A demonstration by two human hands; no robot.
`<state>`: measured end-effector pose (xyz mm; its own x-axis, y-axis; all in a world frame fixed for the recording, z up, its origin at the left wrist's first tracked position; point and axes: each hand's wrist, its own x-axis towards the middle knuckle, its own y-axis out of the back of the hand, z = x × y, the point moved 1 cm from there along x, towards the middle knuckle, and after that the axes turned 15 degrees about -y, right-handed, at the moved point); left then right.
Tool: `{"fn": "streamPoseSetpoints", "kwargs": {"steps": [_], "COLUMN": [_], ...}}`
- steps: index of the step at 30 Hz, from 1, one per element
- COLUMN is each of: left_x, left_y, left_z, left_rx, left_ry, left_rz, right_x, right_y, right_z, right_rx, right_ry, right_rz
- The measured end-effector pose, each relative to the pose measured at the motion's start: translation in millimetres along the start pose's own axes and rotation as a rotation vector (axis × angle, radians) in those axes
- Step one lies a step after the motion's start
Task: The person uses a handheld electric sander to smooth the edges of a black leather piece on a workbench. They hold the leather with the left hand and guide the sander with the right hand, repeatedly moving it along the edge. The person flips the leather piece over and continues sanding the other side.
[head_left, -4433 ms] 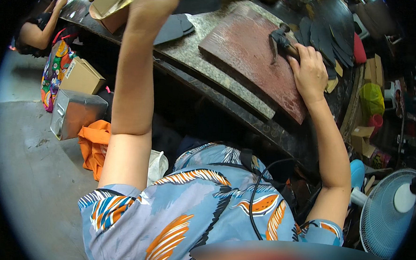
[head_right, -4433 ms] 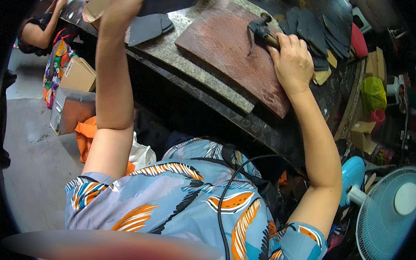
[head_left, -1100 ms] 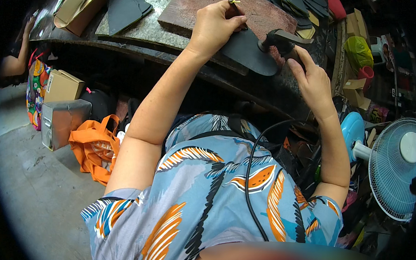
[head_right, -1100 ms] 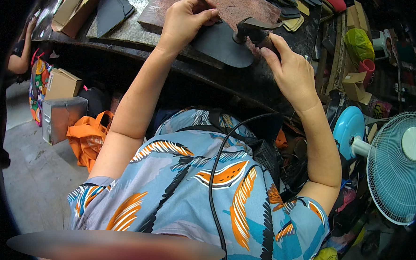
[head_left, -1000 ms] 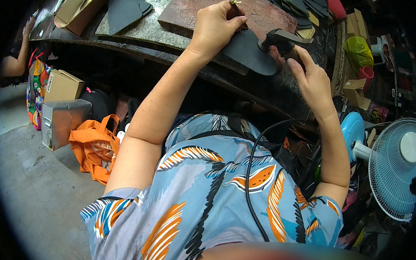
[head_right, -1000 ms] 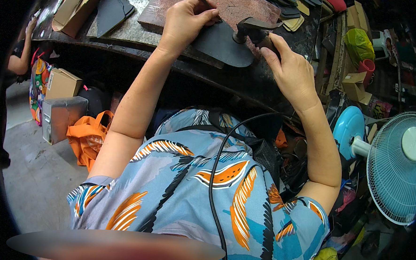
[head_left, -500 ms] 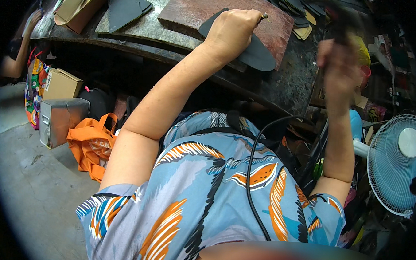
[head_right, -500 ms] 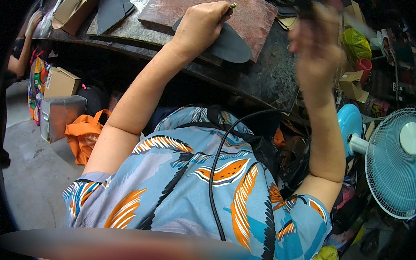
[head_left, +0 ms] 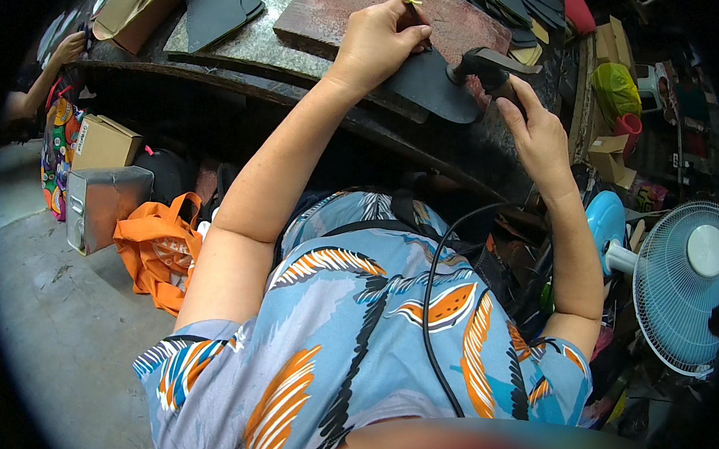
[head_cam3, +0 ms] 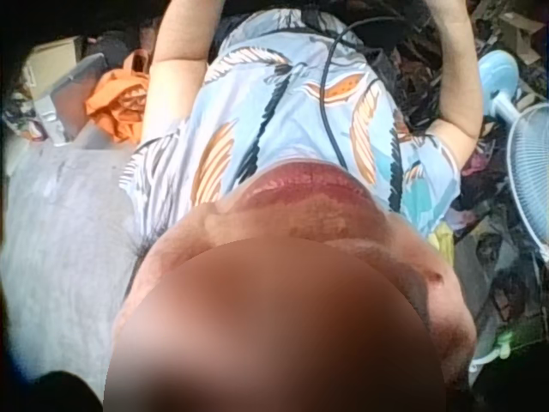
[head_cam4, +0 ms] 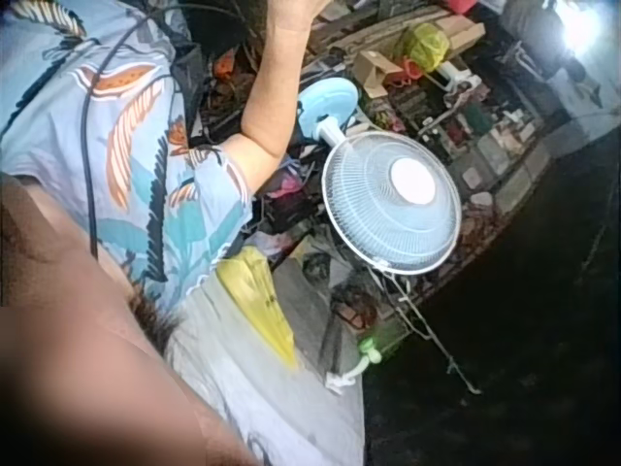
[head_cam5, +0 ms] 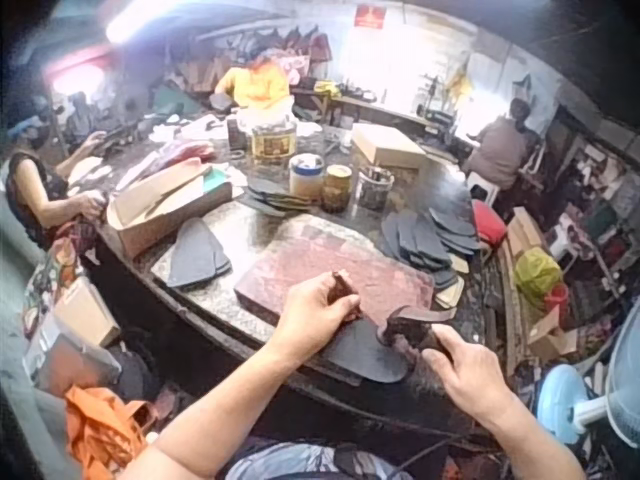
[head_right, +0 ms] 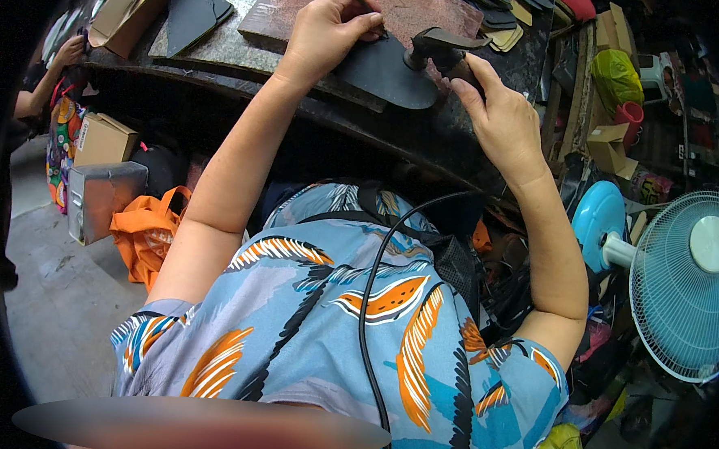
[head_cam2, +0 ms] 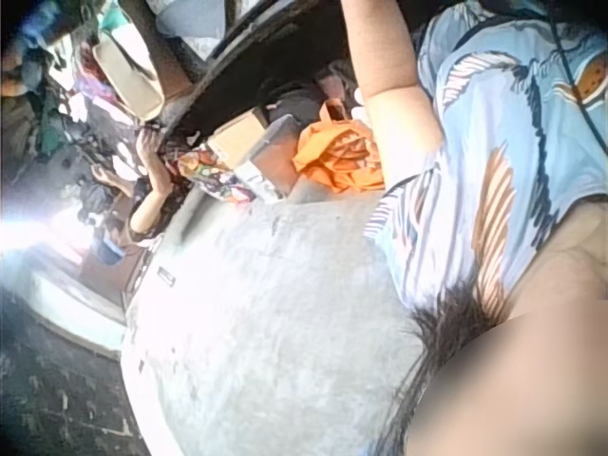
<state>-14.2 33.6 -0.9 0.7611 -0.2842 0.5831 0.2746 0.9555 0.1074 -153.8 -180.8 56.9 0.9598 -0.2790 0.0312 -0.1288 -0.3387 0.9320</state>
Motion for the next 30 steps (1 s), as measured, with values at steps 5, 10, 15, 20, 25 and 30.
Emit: {"fn": "streamPoseSetpoints", "kwargs": {"steps": [5,10,15,20,25,30], "left_x": [-1.4,0.4,-0.3,-0.4,-3.6,-2.3], "left_y": [-0.5,-0.5,-13.9,-17.1,-7.3,-6.0], "left_z": [9.9,11.0,14.0,11.8,0.7,0.3], "left_rx": [0.233,0.233,0.541,0.535,0.05,0.169], "left_ry": [-0.08,-0.175,-0.39,-0.42,-0.03,-0.094], "left_rz": [-0.041,-0.085,-0.201,-0.129,0.049,-0.036], "right_x": [2.4,2.4,1.3,6.3,0.7,1.8], "right_y": [-1.0,47.1,73.4,25.4,6.6,-3.1], "right_z": [6.7,-42.3,-67.9,-24.8,6.2,7.5], "right_rx": [0.069,0.421,0.704,0.201,0.049,0.043], "right_ry": [0.075,0.021,0.384,0.064,0.065,-0.081], "right_rz": [0.005,0.057,0.185,0.094,-0.043,-0.052]}}
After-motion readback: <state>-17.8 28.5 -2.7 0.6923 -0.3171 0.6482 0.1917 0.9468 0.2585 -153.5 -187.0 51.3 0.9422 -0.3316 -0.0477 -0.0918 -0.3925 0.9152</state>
